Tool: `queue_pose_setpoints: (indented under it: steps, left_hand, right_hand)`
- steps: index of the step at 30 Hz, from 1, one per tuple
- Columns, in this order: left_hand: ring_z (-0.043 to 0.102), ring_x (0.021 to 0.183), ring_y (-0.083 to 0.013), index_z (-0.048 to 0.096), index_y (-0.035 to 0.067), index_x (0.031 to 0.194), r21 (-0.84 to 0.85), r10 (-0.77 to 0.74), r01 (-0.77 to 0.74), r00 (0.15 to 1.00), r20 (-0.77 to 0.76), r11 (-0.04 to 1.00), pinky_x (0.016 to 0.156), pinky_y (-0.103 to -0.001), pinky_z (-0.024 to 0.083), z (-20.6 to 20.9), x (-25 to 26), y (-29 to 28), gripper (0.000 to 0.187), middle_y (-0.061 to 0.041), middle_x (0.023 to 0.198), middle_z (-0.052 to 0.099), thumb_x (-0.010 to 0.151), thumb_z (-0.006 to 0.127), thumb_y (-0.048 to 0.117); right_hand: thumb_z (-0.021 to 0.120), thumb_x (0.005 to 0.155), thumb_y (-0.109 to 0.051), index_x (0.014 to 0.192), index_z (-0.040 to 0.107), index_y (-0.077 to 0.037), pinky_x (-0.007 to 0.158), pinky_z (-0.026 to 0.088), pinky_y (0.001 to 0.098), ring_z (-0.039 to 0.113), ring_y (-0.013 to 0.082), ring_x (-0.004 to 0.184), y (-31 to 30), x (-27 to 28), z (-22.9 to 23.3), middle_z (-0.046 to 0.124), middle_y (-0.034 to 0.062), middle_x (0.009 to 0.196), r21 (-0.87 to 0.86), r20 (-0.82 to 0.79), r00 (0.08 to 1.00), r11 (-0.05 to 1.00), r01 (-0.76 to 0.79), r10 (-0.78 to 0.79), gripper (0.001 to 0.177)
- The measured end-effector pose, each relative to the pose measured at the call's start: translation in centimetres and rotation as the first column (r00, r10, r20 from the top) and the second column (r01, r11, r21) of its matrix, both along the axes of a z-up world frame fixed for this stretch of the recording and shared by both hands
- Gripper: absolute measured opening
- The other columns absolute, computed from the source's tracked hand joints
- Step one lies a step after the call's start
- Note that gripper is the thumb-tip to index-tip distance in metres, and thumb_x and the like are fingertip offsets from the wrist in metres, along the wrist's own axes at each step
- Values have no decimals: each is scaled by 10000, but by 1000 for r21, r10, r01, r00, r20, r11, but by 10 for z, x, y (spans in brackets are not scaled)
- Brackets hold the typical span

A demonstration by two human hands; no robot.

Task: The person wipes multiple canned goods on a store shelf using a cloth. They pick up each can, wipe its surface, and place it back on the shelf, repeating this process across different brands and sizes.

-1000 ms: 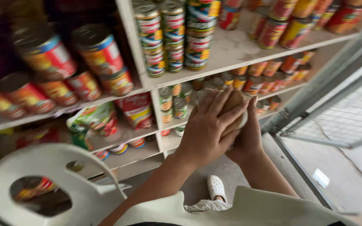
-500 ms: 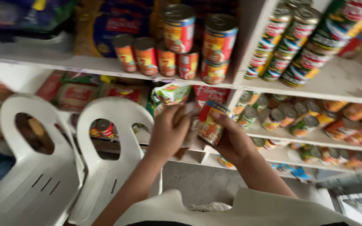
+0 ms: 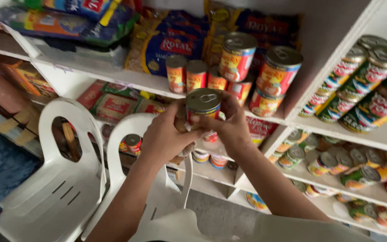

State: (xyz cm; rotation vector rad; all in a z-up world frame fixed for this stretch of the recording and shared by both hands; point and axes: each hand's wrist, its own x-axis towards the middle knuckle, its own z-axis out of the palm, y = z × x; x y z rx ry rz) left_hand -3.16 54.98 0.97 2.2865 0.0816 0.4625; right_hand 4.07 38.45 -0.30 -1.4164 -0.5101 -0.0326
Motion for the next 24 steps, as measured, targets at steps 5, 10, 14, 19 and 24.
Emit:
queue_pose_setpoints:
  steps: [5,10,14,19,24]
  left_hand:
    - [704,1008,-353,627,66,1236,90,34,-56,973,229,994,790,-451,553,0,24,25,821,-129,1084,713,580,965,425]
    - [742,967,-256,673,40,1198,-353,-65,124,983,174,927,845,-374,613,-9,46,64,679,-128,1052,763,607,922,262]
    - [742,1006,-154,645,46,1248,-324,-23,84,982,186,942,815,-308,618,-11,62,103,644,-38,1135,754,666,886,179]
    - [721,849,-228,597,45,1285,-467,72,-53,997,24,883,721,-339,599,-8,87,144,736,-103,1057,742,634,924,149]
    - [717,844,-260,610,12,1261,-515,23,-32,999,-24,857,686,-382,575,-23,118,161,711,-169,1039,740,635,909,171]
  right_hand:
    - [887,679,-12,1344,517,-16,987,566,351,638,172,1218,28,20,1,687,78,1271,25,-20,994,994,-108,109,761]
    - [880,751,-83,1404,513,-47,1073,510,377,619,193,1285,67,42,6,672,69,1328,-85,147,975,985,-153,164,750]
    - [876,781,-147,1455,504,-83,1102,437,404,546,222,1361,80,49,13,618,88,1412,-248,205,954,954,-166,219,772]
    - [858,751,-197,1426,535,-99,1037,506,434,566,305,1303,75,55,25,565,148,1417,-476,462,875,873,106,146,754]
    - [838,780,-234,1380,581,-118,1108,363,543,415,321,1453,65,58,18,496,100,1506,-548,764,617,693,468,188,664]
